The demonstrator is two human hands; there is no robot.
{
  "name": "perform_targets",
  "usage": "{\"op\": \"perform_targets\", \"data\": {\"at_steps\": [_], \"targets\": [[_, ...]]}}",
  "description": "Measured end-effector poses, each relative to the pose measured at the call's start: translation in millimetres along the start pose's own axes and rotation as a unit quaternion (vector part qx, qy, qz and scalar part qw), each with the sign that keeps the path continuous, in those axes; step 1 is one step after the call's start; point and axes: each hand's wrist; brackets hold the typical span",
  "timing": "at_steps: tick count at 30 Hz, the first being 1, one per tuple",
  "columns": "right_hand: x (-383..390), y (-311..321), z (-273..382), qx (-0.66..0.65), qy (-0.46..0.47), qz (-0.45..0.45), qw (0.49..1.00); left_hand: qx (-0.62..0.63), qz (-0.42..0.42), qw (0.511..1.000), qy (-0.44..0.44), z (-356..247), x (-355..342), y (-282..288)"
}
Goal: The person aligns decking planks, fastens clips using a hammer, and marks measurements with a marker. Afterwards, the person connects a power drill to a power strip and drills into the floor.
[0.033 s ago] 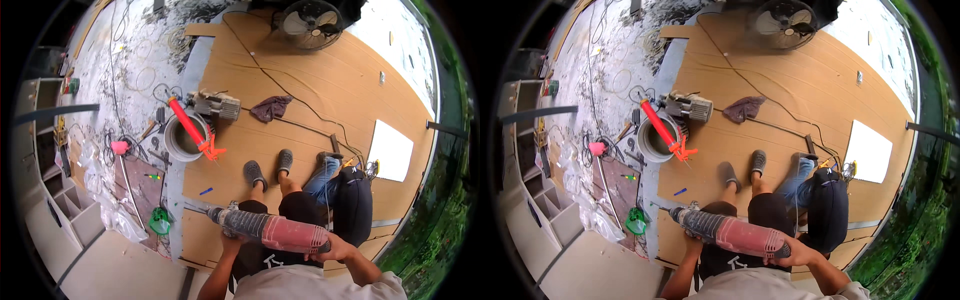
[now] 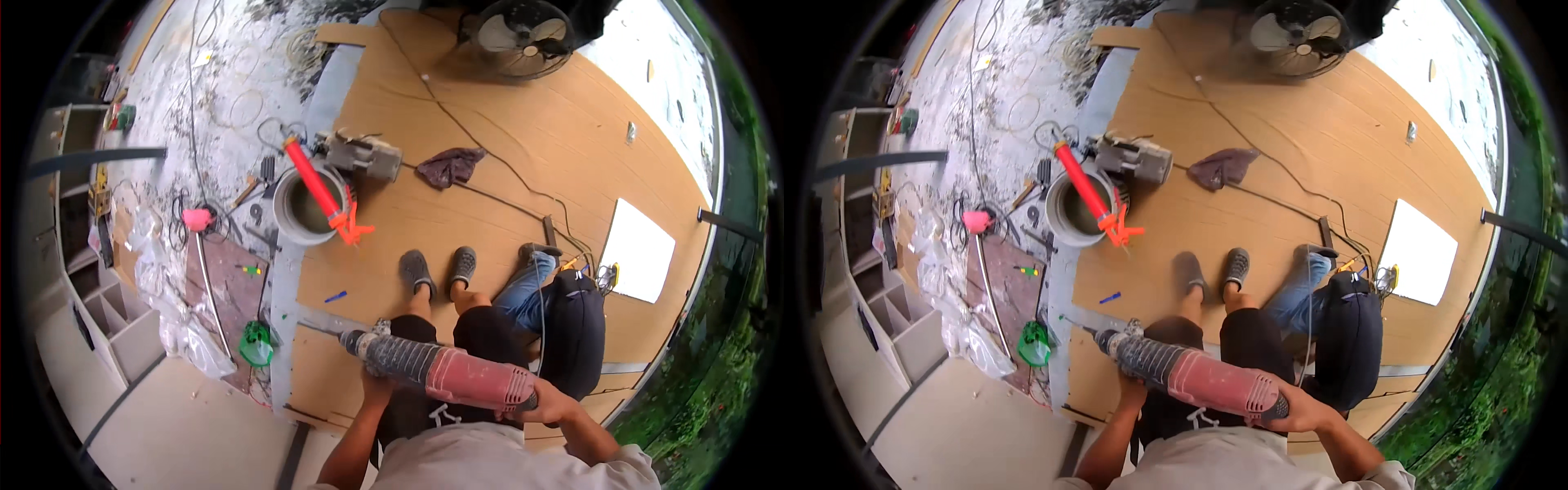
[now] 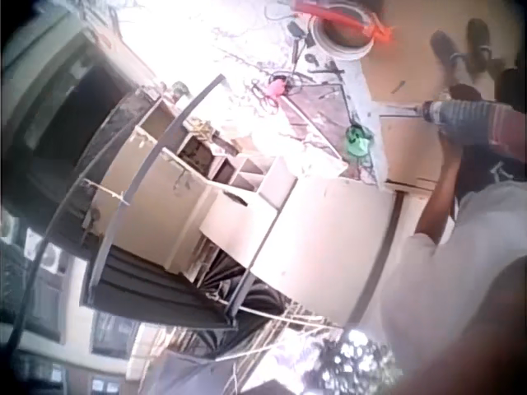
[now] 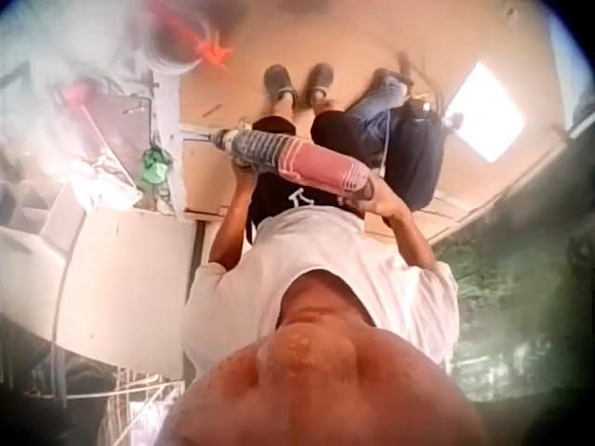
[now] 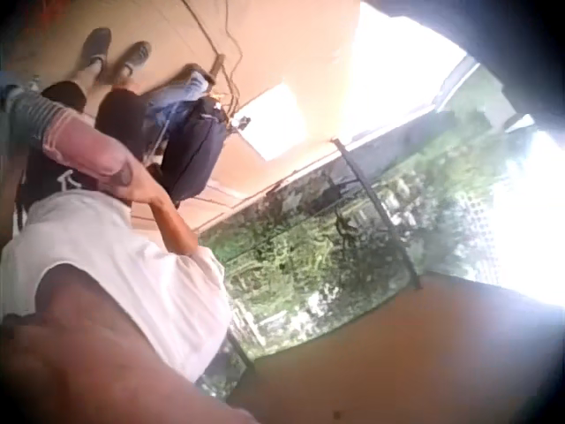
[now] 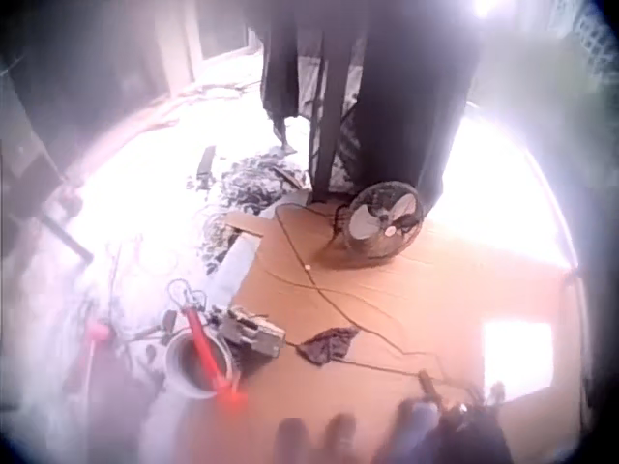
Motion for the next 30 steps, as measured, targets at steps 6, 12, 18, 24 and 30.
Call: {"op": "perform_targets", "data": {"at_steps": [6, 12, 18, 24, 30], "targets": [[11, -85, -41, 0.330, 0.087, -0.037, 0.939, -0.141, 0.032, 0.986, -0.078, 82, 89, 77], [2, -120, -71, 0.419, 0.092, -0.008, 0.903, -0.329, 0.076, 0.908, -0.246, 167, 142, 125], [-32, -147, -118, 0.361, 0.116, 0.101, 0.920, 0.324, -0.060, 0.927, 0.178, 270, 184, 204], [-78, -182, -188, 0.323, 0.195, 0.105, 0.920, -0.064, -0.058, 0.994, 0.066, 274, 216, 287], [-131, -212, -245, 0.234, 0.143, 0.016, 0.961, -0.023, -0.107, 0.994, -0.017, 205, 177, 285]]}}
Point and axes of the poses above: each hand's wrist, its own x-axis away from the middle knuckle, its own y-axis out of the back of the hand, z = x × y, and after that the axes turned 7 degrees about -y, right-handed
